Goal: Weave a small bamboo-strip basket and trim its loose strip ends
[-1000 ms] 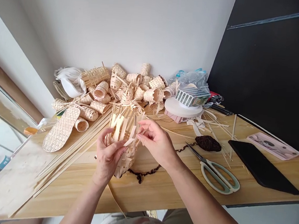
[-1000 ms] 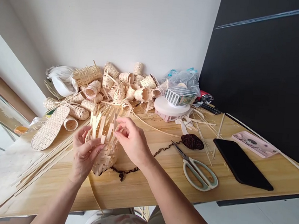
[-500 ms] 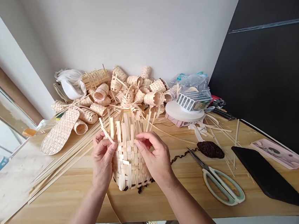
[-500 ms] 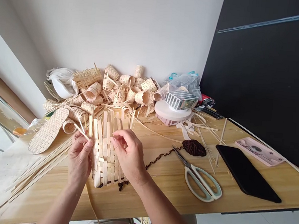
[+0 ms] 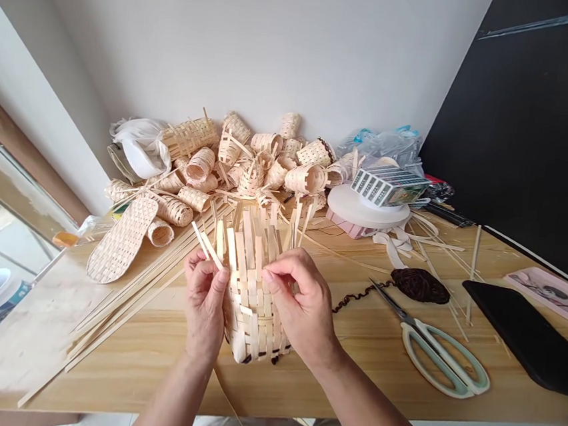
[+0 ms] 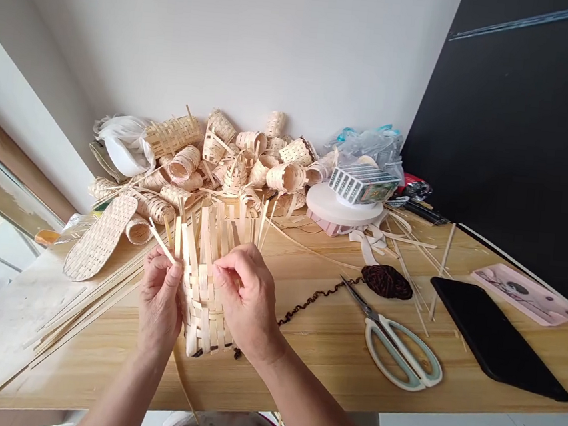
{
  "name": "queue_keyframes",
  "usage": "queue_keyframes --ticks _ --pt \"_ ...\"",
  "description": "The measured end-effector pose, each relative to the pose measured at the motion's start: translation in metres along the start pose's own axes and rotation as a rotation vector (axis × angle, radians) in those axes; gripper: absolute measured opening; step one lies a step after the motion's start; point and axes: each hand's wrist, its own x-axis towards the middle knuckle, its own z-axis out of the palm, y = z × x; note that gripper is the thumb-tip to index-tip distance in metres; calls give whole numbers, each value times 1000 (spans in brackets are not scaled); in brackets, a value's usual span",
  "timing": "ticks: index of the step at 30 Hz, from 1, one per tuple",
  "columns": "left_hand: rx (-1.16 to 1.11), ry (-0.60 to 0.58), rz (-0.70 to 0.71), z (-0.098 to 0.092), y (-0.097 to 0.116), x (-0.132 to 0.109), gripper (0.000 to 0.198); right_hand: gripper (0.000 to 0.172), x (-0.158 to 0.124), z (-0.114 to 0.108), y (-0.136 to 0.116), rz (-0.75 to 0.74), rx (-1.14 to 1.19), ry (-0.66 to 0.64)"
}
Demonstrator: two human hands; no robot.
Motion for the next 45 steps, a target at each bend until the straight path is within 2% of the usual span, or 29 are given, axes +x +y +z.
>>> queue_keyframes --ticks 10,13,14,17,18,21,24,28,32,36,42,45 --pt "-121 63 -93 5 0 0 16 16 -1 -1 5 -81 -3 -63" --pt "-69 16 -80 6 -2 0 11 16 3 -1 8 -47 -46 -55" --pt "-71 1 -62 5 -4 0 15 15 4 0 9 -24 -65 -46" --pt "-15 15 94 3 -5 -3 56 14 7 2 11 26 -114 -8" --pt "71 23 189 1 -3 -4 60 14 8 3 12 30 -127 1" --pt "451 -40 445 -3 6 -3 41 14 7 6 10 21 -149 -1" --pt "699 -107 527 -4 17 3 32 16 6 9 7 15 -153 -31" --pt "815 -147 581 -4 22 11 29 18 5 9 4 15 -138 -59" --pt "812 -178 624 -4 22 13 25 18 6 7 4 14 -142 -76" --pt "810 -231 615 -5 25 18 18 17 8 5 3 19 -165 -102" --pt "831 -555 494 -16 40 38 16 17 12 4 4 1 -209 -146" --pt "798 -589 433 -17 42 45 14 15 14 5 3 2 -251 -169"
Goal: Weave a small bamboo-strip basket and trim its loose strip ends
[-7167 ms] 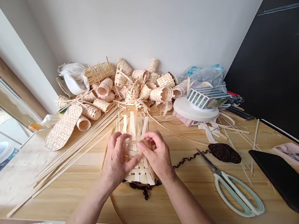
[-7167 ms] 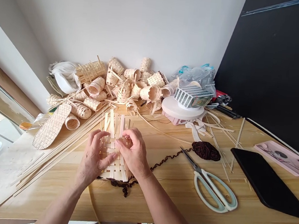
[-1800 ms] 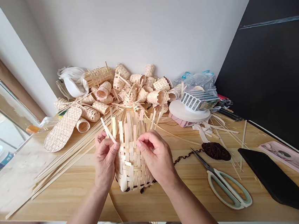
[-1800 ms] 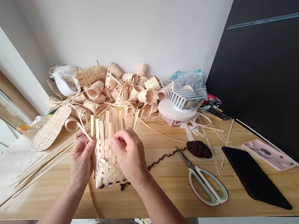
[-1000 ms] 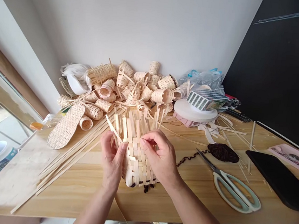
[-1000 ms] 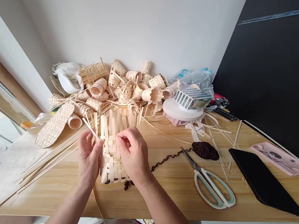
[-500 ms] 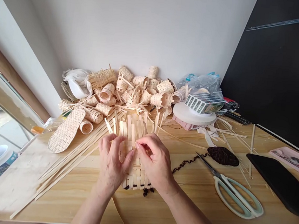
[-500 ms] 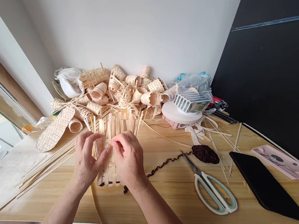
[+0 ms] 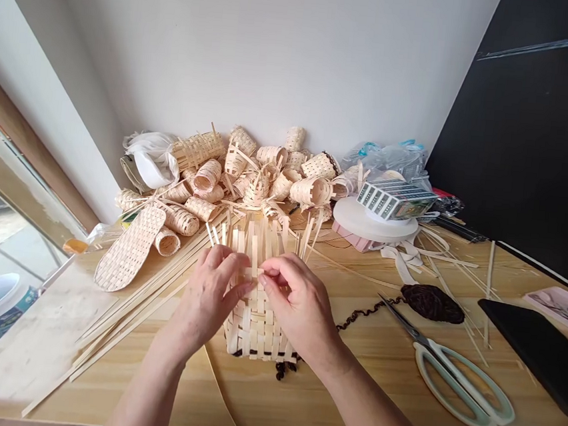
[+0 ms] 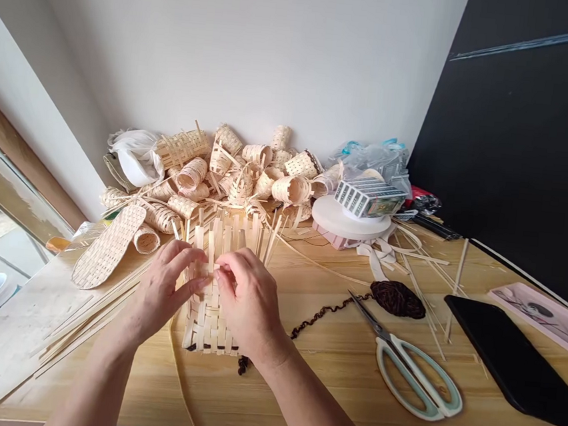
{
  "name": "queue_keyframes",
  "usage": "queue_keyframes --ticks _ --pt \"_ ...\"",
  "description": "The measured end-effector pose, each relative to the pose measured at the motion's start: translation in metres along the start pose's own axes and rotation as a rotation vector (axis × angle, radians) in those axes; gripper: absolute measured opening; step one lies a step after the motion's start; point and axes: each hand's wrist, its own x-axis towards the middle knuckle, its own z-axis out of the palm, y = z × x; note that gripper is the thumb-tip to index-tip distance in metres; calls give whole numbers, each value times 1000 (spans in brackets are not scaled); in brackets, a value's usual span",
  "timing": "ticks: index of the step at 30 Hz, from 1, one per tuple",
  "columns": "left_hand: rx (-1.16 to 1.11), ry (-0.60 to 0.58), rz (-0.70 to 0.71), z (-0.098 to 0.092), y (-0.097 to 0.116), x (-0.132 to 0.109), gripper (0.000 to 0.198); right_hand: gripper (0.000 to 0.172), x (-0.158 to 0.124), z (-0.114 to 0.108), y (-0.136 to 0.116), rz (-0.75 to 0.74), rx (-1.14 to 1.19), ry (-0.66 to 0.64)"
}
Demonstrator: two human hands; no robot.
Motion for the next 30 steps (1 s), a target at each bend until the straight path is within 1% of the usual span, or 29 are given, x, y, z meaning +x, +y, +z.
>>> queue_keyframes --ticks 4,8,12,17,20,23,25,27,28,29,30 --pt "-45 21 -12 4 -3 2 13 17 3 -2 -2 -6 -82 -33" --pt "-62 33 -20 8 -4 1 13 17 6 -3 -4 20 -103 -93" --pt "-54 70 -40 14 -6 -2 12 19 5 -1 -3 55 -96 -99" --pt "-144 125 -57 22 -4 -7 12 20 1 1 -3 77 -124 -103" --pt "-154 145 -45 22 -2 -11 12 20 -1 1 -7 52 -117 -85" --pt "-123 182 -16 20 -3 -17 15 20 -5 -1 -12 -12 -85 -70" --pt "-76 258 15 21 -7 -21 17 22 -10 -4 -10 -69 -30 -14" --pt "-6 373 62 28 -14 -26 17 24 -16 -8 -1 -102 -9 134" --pt "33 434 92 33 -18 -28 17 24 -19 -10 6 -89 -14 232" --pt "69 483 122 38 -22 -29 17 24 -21 -12 16 -43 -17 324" --pt "95 511 150 44 -25 -30 19 28 -23 -13 26 42 6 387"
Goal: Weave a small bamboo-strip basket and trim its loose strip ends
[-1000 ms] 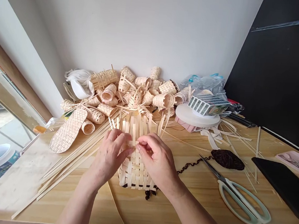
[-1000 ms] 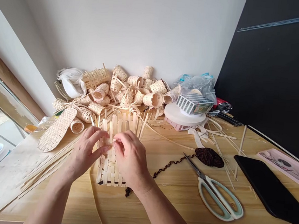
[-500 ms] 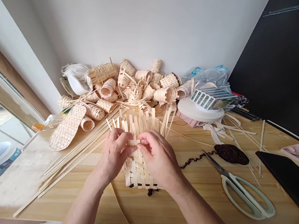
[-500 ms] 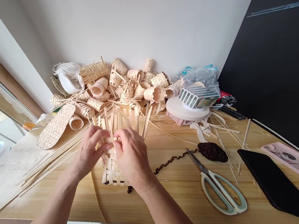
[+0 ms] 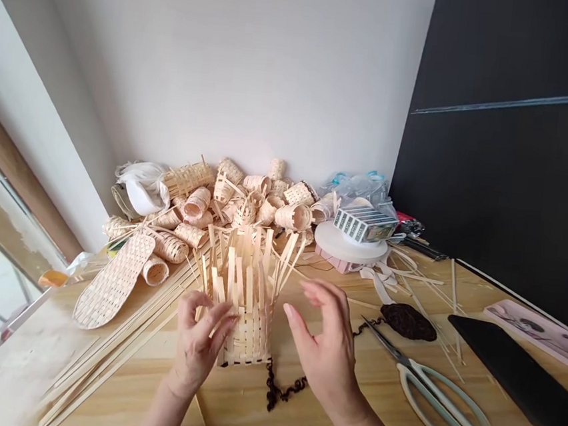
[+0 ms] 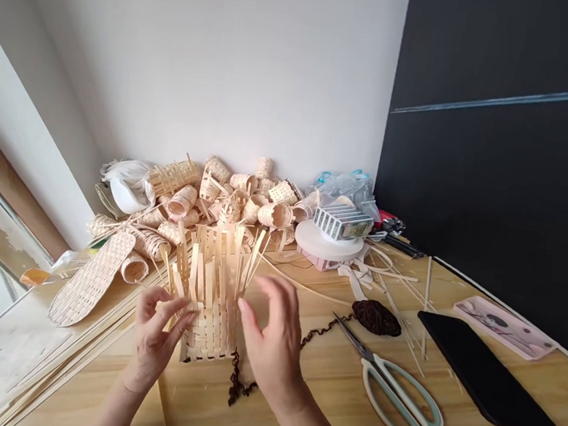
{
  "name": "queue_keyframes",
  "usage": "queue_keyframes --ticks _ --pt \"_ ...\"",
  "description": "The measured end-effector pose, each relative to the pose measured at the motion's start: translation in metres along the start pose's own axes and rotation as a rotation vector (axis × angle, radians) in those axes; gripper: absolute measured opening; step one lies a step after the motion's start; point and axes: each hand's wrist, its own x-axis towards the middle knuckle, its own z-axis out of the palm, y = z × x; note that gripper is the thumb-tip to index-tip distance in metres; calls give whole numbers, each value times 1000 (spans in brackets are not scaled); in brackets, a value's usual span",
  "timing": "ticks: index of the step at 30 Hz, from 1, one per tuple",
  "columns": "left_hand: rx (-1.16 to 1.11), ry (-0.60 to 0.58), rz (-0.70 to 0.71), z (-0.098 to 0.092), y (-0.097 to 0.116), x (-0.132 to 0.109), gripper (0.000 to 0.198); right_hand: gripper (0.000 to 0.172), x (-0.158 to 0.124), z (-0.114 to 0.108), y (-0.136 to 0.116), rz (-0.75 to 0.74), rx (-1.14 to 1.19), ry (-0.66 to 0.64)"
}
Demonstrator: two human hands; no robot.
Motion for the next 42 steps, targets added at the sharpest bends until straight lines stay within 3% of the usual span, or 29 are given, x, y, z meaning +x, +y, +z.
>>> queue_keyframes --ticks 1,4,6,8,11,13,14,16,19,21,23,28,35,39,42 --pt "8 0 30 5 -2 -4 21 35 0 -1 10 134 49 2" --pt "-44 -163 108 13 -3 -11 33 50 1 1 35 525 389 -258" --pt "-113 -313 182 9 -2 -15 39 53 3 3 44 616 604 -386" --pt "-187 -408 226 -1 -5 -20 38 59 4 4 50 648 695 -391" --pt "-323 -428 65 -15 -19 -33 19 73 6 4 61 722 705 -379" --pt "-432 -355 -178 -16 -36 -42 11 73 9 3 68 680 743 -447" --pt "-490 -313 -301 -13 -45 -45 17 71 11 3 71 629 776 -487" --pt "-633 -272 -445 -1 -60 -46 52 69 15 4 75 536 841 -552" --pt "-847 -444 -504 23 -69 -30 97 78 20 11 80 482 909 -589" --pt "-920 -551 -568 36 -64 -14 107 81 20 16 84 472 927 -587" --pt "-948 -565 -632 46 -54 0 111 76 17 20 88 468 920 -557" --pt "-941 -449 -669 62 -31 7 116 67 11 20 90 414 817 -451" --pt "-996 -343 -642 79 -19 -10 117 70 13 15 78 385 793 -484" --pt "-1032 -425 -626 71 -13 -4 124 68 11 12 87 428 788 -432" --pt "-1053 -651 -620 56 -11 9 119 62 7 11 99 462 836 -372"
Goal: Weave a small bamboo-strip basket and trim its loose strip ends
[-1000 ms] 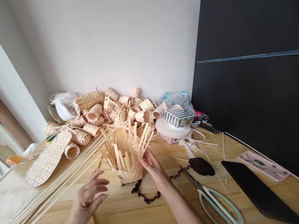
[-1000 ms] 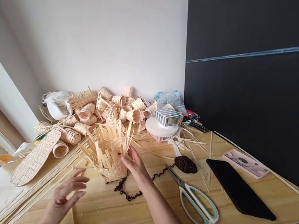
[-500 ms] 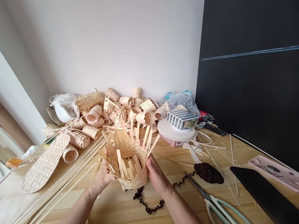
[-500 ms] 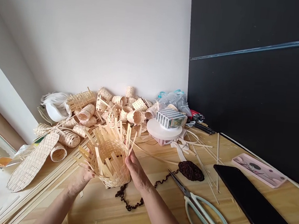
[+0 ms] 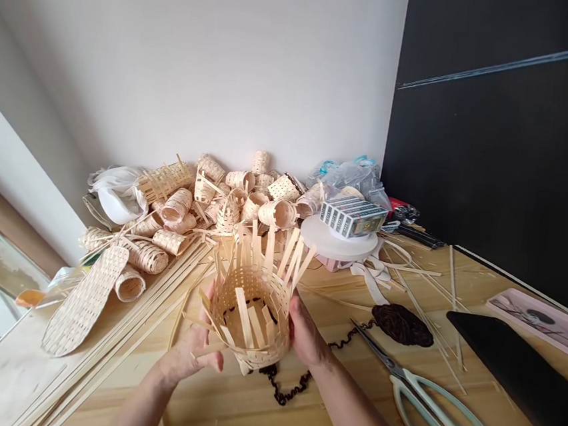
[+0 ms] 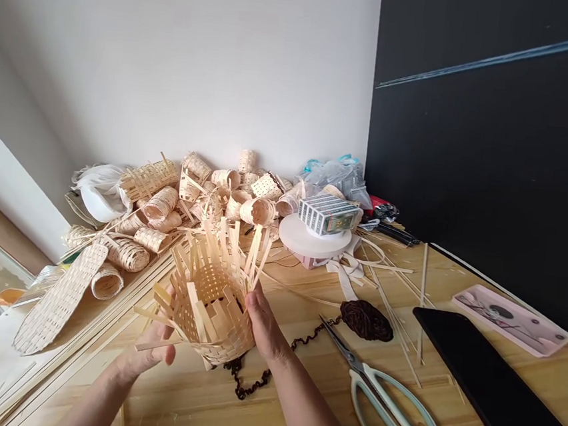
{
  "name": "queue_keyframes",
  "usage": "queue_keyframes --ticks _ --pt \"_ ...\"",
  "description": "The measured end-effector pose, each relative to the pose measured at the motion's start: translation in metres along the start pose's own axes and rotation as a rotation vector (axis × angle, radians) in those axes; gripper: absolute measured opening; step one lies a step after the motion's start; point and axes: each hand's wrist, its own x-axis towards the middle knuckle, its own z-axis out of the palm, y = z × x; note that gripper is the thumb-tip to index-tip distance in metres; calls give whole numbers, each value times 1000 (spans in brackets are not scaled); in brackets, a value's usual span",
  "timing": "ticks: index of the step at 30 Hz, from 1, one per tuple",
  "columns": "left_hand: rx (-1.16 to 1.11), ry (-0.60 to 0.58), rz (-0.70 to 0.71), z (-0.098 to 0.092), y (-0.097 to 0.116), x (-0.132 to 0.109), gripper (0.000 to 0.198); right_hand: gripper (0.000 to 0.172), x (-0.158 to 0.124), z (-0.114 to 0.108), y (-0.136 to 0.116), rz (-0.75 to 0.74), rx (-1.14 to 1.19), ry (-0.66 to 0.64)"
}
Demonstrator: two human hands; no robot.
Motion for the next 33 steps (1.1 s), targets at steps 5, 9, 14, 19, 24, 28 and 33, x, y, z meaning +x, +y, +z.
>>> queue_keyframes --ticks 5,9,14,19,24,28,33 --pt "11 41 -31 2 12 2 111 59 0 -3 4 -4 58 37" --pt "-53 132 -28 16 4 7 113 61 -3 1 -5 -25 12 53" --pt "-125 261 31 23 0 11 99 61 -5 6 -14 -59 12 13" --pt "-112 329 69 29 8 16 90 60 -4 8 -19 -86 50 39" --pt "-61 297 55 37 23 22 94 59 -5 11 -23 -100 127 -8" --pt "-21 281 66 41 29 19 96 59 -6 14 -19 -37 236 57" --pt "104 182 41 34 41 12 84 65 0 13 -13 163 451 194"
